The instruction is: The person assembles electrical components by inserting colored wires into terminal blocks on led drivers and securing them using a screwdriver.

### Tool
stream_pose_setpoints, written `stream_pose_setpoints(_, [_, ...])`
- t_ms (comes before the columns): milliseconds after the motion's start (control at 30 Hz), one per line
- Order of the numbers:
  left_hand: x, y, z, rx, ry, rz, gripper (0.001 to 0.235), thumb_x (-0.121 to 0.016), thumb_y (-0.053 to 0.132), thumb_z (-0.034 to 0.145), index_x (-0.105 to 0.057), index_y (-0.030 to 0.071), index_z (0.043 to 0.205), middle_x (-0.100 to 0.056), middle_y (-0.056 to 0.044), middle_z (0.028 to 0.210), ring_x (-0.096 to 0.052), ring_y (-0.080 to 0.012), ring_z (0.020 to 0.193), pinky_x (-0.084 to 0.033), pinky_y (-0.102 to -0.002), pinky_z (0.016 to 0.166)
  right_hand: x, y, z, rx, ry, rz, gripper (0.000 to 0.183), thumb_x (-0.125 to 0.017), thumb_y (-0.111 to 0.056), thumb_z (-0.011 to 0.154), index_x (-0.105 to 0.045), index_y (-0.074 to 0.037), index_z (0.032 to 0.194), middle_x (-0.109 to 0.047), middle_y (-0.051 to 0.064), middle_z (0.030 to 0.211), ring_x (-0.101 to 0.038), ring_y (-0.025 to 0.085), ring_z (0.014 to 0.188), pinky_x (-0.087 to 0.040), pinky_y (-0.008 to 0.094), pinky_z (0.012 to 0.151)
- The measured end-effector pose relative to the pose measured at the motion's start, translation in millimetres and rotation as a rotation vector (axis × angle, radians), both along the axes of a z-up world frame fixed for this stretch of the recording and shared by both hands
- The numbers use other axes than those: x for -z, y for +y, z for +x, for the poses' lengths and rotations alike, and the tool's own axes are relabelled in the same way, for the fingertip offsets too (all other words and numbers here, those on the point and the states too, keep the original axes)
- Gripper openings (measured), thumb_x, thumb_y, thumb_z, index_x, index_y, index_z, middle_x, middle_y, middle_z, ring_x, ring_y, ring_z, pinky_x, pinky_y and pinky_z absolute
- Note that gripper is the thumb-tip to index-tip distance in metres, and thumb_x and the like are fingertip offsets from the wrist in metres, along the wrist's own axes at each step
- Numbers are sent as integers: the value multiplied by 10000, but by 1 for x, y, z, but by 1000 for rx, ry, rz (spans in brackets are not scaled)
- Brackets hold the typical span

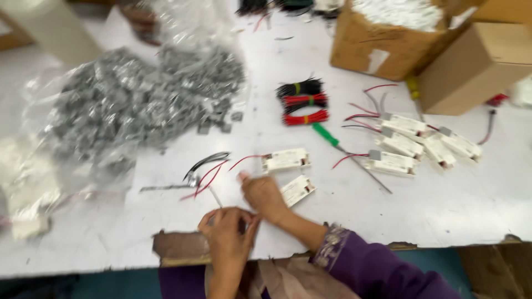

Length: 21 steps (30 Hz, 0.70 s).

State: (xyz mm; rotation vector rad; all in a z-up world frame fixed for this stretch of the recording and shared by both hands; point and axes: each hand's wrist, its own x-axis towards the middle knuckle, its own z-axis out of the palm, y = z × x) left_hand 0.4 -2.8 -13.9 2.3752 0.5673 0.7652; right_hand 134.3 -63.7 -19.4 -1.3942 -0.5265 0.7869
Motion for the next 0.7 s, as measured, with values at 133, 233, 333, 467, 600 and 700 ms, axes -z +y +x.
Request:
stream_pose_setpoints(133, [5, 0, -4, 3, 27, -20, 180, -830, 242, 690, -685, 163, 762, -692, 47, 784, -636, -206, 938, -282, -477, 1027, -25, -33, -19, 54, -87, 1, 604, -533, -323, 1125, -490, -71, 579, -491, 39, 500, -456, 125, 441, -353, 288, 414])
stream_pose_setpoints(233, [9, 2, 1, -68, 187, -98, 236, -871, 326, 704, -701, 162, 717, -713, 62, 754, -653, -150, 864, -281, -456, 1079, -54, -91, 6, 60, -573, 18, 470, -581, -336, 1088, -569, -74, 698, -587, 41, 604, -578, 114, 509, -441, 270, 507])
stream_pose_setpoints(333, [12, 6, 0, -65, 237, -42, 249, -862, 364, 707, -703, 175, 747, -719, 82, 765, -656, -116, 892, -287, -428, 1126, -76, -154, 67, 196, -1064, -154, 328, -843, -290, 867, -658, -78, 1037, -700, 82, 1085, -684, 218, 1038, -550, 354, 919])
stream_pose_setpoints(467, [21, 10, 3, -55, 329, -24, 256, -870, 364, 717, -700, 173, 733, -743, 108, 775, -653, -98, 914, -277, -416, 1121, -91, -249, 159, 3, -1111, -1395, 1398, -906, -752, 489, -291, -145, 1588, -33, 233, 1658, -16, 412, 1536, -99, 612, 1172])
stream_pose_setpoints(600, [25, 9, 5, -79, 354, -26, 289, -892, 380, 735, -694, 170, 729, -744, 110, 763, -653, -90, 925, -273, -415, 1130, -58, -284, 195, 111, -1017, -1323, 1455, -812, -814, 496, -156, -214, 1649, 19, 185, 1674, 31, 382, 1545, -49, 610, 1210])
stream_pose_setpoints(700, [23, 7, 9, -30, 196, 5, 249, -861, 348, 718, -686, 172, 735, -738, 96, 776, -649, -126, 921, -278, -436, 1080, -50, -286, 202, 137, -1039, -1333, 1374, -770, -819, 556, -155, -209, 1623, -7, 152, 1687, 16, 368, 1566, -52, 624, 1215])
